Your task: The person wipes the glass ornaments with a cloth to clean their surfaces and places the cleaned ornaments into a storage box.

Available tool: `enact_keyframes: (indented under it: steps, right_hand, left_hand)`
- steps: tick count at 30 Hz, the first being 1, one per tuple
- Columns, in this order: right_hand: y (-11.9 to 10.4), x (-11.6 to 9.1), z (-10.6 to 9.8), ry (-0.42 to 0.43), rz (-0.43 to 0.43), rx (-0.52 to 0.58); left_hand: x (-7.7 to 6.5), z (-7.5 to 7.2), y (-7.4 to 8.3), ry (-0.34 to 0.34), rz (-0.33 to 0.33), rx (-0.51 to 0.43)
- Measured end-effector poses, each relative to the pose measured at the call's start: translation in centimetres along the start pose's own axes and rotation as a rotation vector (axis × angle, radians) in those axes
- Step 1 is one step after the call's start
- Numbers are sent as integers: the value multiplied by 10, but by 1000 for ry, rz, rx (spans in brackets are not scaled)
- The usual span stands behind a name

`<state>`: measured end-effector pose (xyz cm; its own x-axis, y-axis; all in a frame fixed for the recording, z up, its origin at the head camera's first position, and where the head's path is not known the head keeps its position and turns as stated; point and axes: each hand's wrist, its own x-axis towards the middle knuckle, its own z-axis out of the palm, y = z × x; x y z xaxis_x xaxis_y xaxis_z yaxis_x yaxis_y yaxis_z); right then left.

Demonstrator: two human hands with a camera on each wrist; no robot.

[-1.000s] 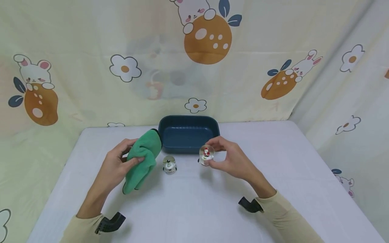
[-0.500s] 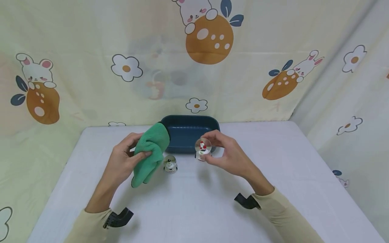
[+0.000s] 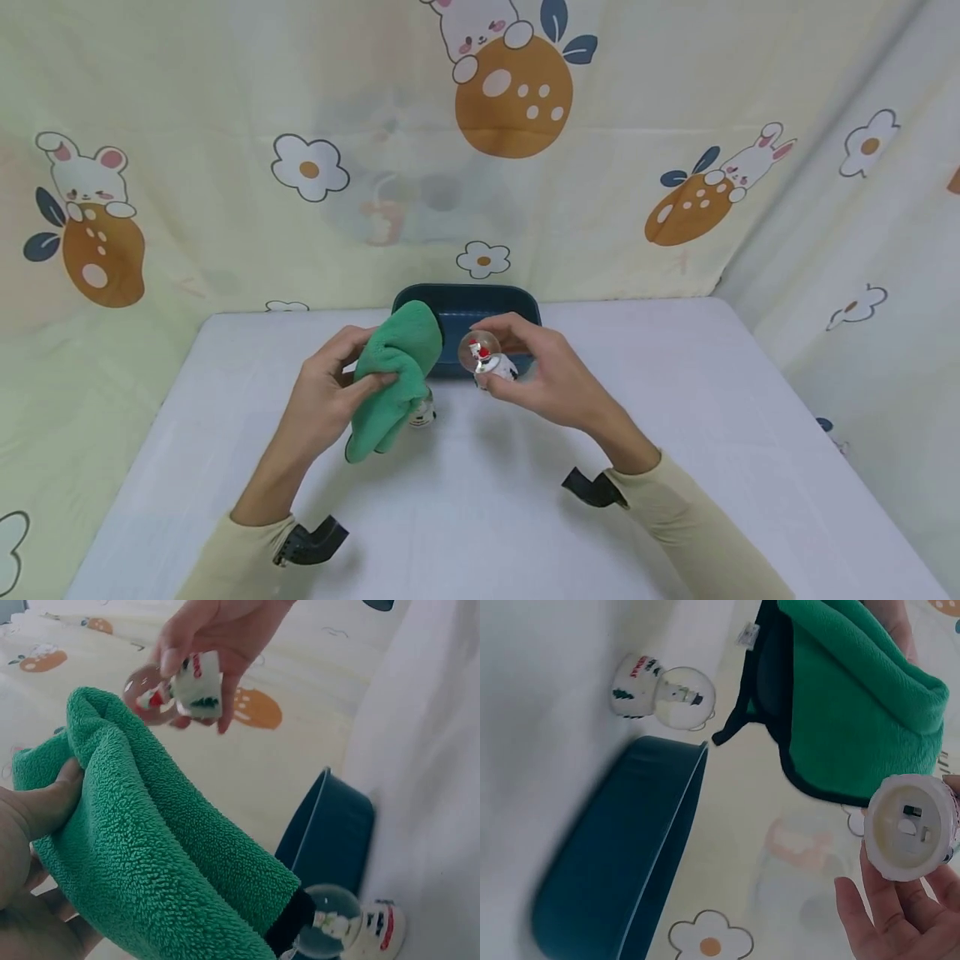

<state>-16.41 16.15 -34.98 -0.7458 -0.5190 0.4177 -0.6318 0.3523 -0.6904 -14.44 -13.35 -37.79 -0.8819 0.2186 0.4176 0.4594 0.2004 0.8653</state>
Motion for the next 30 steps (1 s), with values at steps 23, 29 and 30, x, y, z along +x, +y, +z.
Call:
enact_keyframes:
  steps: [23,29,30]
  right_hand:
    - [-15,19,17,-5,-117,27]
    - [-15,20,16,-78,-83,64]
    - [-15,20,16,-88,-74,69]
  left_hand:
    - [7,31,14,-94,-32,-37]
    - [3,32,13,-102,-66,-20]
    - [4,32,12,-96,-65,-24]
